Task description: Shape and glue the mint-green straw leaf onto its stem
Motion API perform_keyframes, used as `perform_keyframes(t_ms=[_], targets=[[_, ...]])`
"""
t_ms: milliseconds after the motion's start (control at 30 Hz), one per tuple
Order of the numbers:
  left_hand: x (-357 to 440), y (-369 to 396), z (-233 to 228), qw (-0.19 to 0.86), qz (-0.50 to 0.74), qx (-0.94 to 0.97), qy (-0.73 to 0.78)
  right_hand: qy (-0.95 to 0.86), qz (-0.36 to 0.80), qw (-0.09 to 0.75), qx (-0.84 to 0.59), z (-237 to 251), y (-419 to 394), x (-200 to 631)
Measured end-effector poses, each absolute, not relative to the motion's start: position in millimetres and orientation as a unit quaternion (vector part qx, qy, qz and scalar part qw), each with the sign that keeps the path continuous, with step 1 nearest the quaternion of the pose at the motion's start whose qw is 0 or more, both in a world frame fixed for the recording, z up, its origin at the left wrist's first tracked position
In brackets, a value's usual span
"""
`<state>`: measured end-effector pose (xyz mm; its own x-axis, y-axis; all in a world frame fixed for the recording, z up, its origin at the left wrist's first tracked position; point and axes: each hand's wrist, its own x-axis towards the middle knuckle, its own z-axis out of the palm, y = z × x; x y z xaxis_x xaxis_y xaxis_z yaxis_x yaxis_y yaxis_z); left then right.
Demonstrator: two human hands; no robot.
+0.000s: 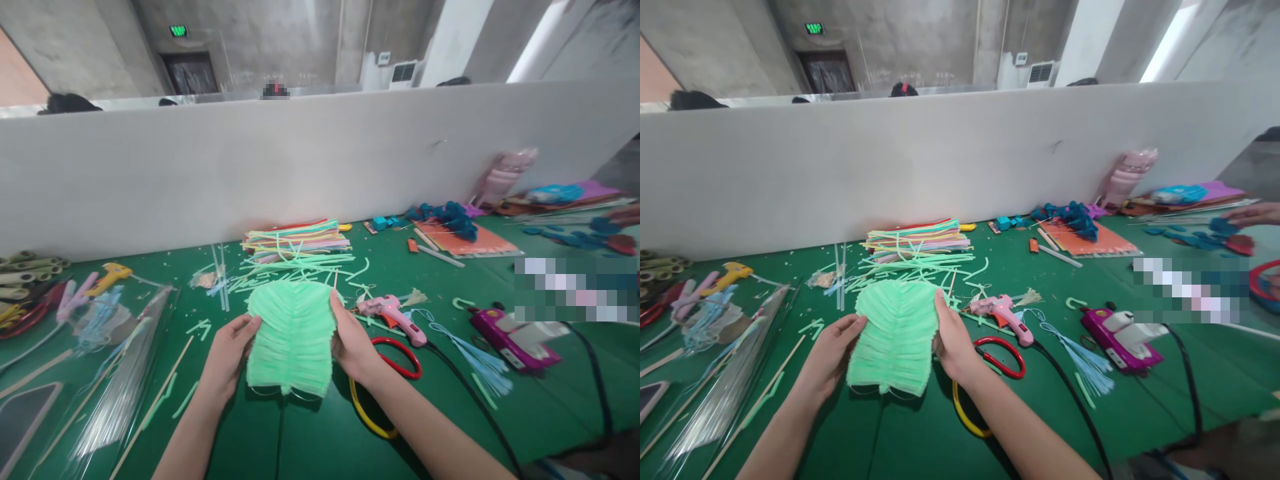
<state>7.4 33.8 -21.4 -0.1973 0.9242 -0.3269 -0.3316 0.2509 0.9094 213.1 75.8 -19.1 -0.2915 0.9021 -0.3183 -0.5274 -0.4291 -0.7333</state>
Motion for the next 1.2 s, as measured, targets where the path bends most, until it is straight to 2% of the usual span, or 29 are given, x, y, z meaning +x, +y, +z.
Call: perform_keyframes(t_ms=[233,467,733,833,1000,1200], targets=[[5.4,32.9,-17.3,0.554,0.558,0.259,0.560,-0.269,0.765,0.457,-0.365,-22.3,76.0,213.2],[18.3,27.8,-9.6,0.582,0.556,0.232,0.546,-0.327,0.783,0.400,-0.348,-19.9,66.5,209.2],[11.1,32.2,-3.9,0.473,0.664,0.175,0.551,-0.424,0.785,0.297,-0.341,-27.0,57.1,204.3],[8.9,30.5,-2.7,0.451,0.687,0.172,0.543,-0.448,0.775,0.282,-0.344,-28.5,56.6,204.2],[-12.2,20.1,5.8,0.520,0.627,0.211,0.541,-0.490,0.736,0.304,-0.354,-6.3,67.6,230.4],[-20.4,13.3,7.6,0.607,0.516,0.258,0.546,-0.642,0.636,0.162,-0.397,26.6,89.3,261.9]])
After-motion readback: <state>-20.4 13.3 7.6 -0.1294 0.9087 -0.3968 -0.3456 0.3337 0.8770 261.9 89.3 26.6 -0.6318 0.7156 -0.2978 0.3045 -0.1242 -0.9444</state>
